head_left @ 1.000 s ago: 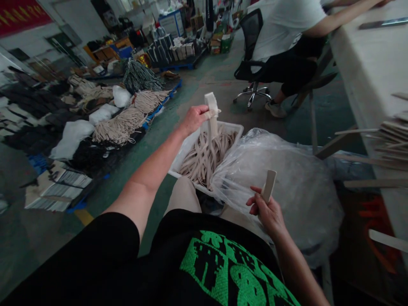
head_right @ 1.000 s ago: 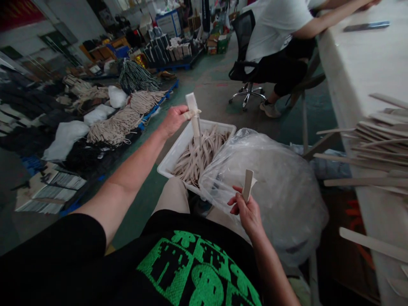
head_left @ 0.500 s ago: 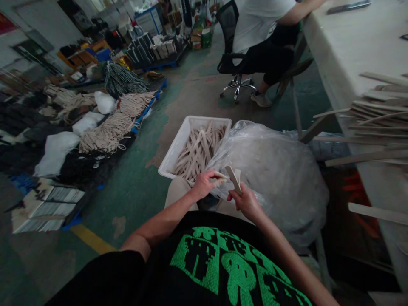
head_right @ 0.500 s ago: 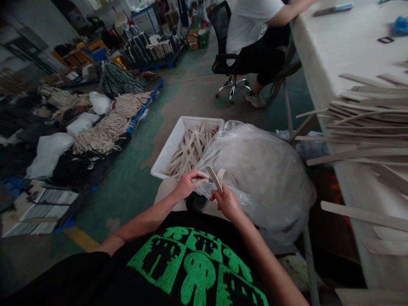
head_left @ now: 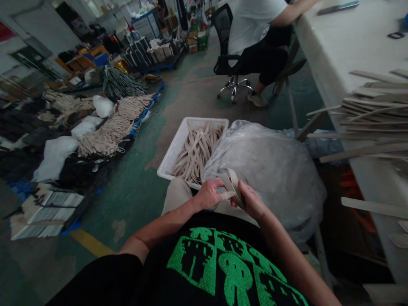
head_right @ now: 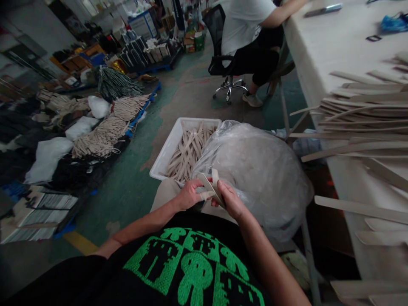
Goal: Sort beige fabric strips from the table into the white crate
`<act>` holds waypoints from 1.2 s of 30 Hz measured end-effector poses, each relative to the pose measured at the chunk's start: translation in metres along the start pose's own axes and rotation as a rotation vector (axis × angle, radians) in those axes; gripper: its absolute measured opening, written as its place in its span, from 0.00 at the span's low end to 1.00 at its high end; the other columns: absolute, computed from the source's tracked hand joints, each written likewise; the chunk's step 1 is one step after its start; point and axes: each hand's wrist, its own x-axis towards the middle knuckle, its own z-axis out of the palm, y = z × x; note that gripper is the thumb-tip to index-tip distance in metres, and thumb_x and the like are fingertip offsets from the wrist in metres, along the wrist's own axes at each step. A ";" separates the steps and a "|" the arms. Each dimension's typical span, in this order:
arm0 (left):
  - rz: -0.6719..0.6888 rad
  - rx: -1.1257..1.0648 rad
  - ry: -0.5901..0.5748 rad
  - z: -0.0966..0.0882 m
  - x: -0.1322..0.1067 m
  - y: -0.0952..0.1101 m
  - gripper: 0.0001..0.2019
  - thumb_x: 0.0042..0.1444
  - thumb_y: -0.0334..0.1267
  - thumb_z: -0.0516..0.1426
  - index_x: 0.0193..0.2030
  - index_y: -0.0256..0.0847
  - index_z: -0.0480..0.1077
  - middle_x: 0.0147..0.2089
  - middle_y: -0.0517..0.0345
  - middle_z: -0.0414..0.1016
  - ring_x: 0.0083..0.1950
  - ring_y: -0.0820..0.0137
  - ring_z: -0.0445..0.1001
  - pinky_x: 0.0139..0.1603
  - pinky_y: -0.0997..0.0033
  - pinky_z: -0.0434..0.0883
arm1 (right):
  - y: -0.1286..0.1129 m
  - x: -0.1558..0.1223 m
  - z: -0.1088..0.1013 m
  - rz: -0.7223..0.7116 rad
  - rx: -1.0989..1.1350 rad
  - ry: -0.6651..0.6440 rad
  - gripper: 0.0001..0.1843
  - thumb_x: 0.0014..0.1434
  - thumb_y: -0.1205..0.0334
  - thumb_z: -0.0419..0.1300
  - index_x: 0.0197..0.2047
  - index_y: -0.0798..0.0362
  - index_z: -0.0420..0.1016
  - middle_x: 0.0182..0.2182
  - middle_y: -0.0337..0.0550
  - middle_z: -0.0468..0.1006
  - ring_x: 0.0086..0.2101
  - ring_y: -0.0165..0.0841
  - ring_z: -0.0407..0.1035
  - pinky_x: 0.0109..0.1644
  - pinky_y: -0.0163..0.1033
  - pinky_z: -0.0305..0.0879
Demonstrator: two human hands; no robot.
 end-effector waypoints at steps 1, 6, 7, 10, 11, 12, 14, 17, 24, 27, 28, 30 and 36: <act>0.033 0.044 -0.009 0.002 -0.003 0.005 0.08 0.47 0.42 0.69 0.33 0.44 0.81 0.39 0.53 0.79 0.49 0.59 0.75 0.58 0.63 0.66 | 0.002 0.001 0.000 0.035 0.039 0.016 0.34 0.55 0.33 0.59 0.49 0.54 0.76 0.26 0.42 0.77 0.20 0.31 0.67 0.22 0.35 0.64; 0.153 0.196 -0.022 0.002 -0.014 0.018 0.07 0.53 0.41 0.66 0.38 0.46 0.81 0.42 0.51 0.79 0.47 0.59 0.75 0.56 0.62 0.67 | 0.007 0.003 -0.012 -0.038 0.185 0.250 0.25 0.47 0.41 0.68 0.41 0.49 0.76 0.30 0.41 0.77 0.24 0.30 0.67 0.27 0.35 0.65; 0.161 0.201 -0.011 0.001 -0.015 0.017 0.08 0.53 0.42 0.65 0.39 0.46 0.81 0.42 0.51 0.79 0.46 0.60 0.75 0.54 0.63 0.68 | 0.006 0.000 -0.019 -0.107 0.202 0.304 0.24 0.50 0.39 0.66 0.43 0.48 0.76 0.31 0.40 0.76 0.23 0.27 0.64 0.26 0.34 0.63; 0.136 0.174 0.027 -0.004 -0.011 0.013 0.09 0.54 0.45 0.65 0.38 0.44 0.81 0.41 0.52 0.79 0.45 0.62 0.75 0.52 0.65 0.69 | 0.000 -0.011 -0.041 -0.255 0.207 0.303 0.24 0.60 0.36 0.54 0.49 0.42 0.76 0.32 0.37 0.73 0.17 0.23 0.50 0.21 0.32 0.53; 0.126 0.169 0.040 -0.005 -0.008 0.011 0.10 0.54 0.47 0.65 0.38 0.44 0.81 0.41 0.52 0.79 0.44 0.63 0.75 0.52 0.66 0.69 | -0.003 -0.014 -0.047 -0.275 0.184 0.260 0.25 0.61 0.35 0.53 0.49 0.42 0.77 0.30 0.37 0.73 0.17 0.23 0.48 0.20 0.32 0.51; 0.127 0.166 0.048 -0.005 -0.005 0.009 0.12 0.54 0.49 0.65 0.37 0.43 0.81 0.40 0.52 0.79 0.44 0.63 0.75 0.51 0.65 0.69 | -0.006 -0.016 -0.051 -0.285 0.137 0.213 0.25 0.60 0.35 0.54 0.46 0.44 0.78 0.29 0.37 0.72 0.17 0.24 0.50 0.21 0.33 0.52; 0.155 0.169 0.048 -0.004 0.003 0.008 0.14 0.54 0.51 0.65 0.36 0.41 0.80 0.39 0.53 0.79 0.44 0.63 0.75 0.51 0.65 0.69 | -0.010 -0.017 -0.053 -0.305 -0.039 0.119 0.23 0.59 0.37 0.59 0.41 0.48 0.81 0.30 0.42 0.75 0.23 0.29 0.63 0.26 0.36 0.61; 0.201 0.158 0.054 0.000 0.014 0.008 0.16 0.55 0.52 0.64 0.33 0.39 0.78 0.37 0.54 0.78 0.42 0.65 0.74 0.49 0.65 0.69 | -0.012 -0.015 -0.044 -0.353 -0.308 0.016 0.21 0.63 0.42 0.59 0.46 0.49 0.82 0.43 0.48 0.80 0.45 0.40 0.72 0.48 0.43 0.69; 0.012 -0.027 0.052 -0.003 0.047 -0.021 0.20 0.53 0.57 0.63 0.31 0.38 0.75 0.30 0.59 0.73 0.35 0.71 0.69 0.42 0.70 0.67 | 0.016 -0.013 -0.019 -0.201 -0.211 -0.010 0.27 0.62 0.37 0.59 0.47 0.53 0.78 0.27 0.40 0.77 0.25 0.30 0.69 0.32 0.36 0.68; -0.028 -0.023 0.076 -0.005 0.080 -0.054 0.21 0.57 0.56 0.59 0.37 0.36 0.78 0.35 0.57 0.76 0.39 0.69 0.72 0.46 0.70 0.67 | 0.020 -0.015 -0.023 -0.195 -0.064 0.179 0.27 0.64 0.38 0.57 0.49 0.53 0.76 0.21 0.35 0.72 0.19 0.25 0.61 0.23 0.32 0.58; -0.050 0.037 0.089 -0.005 0.093 -0.066 0.21 0.59 0.54 0.57 0.40 0.36 0.78 0.37 0.56 0.78 0.41 0.69 0.73 0.47 0.70 0.68 | 0.020 -0.016 -0.027 -0.199 -0.013 0.237 0.26 0.65 0.39 0.56 0.51 0.53 0.75 0.20 0.34 0.70 0.17 0.24 0.59 0.21 0.31 0.54; -0.126 0.235 0.059 -0.002 0.122 -0.087 0.20 0.63 0.48 0.54 0.50 0.35 0.77 0.44 0.53 0.80 0.45 0.68 0.75 0.50 0.70 0.69 | 0.018 -0.019 -0.035 -0.205 0.084 0.309 0.26 0.66 0.41 0.56 0.55 0.53 0.73 0.18 0.32 0.69 0.15 0.24 0.55 0.18 0.31 0.49; -0.236 0.604 -0.097 0.025 0.183 -0.126 0.25 0.57 0.35 0.59 0.61 0.26 0.70 0.62 0.35 0.72 0.63 0.55 0.70 0.65 0.61 0.63 | 0.026 -0.027 -0.052 -0.189 0.259 0.364 0.24 0.61 0.42 0.62 0.50 0.53 0.75 0.20 0.32 0.70 0.15 0.24 0.56 0.19 0.31 0.52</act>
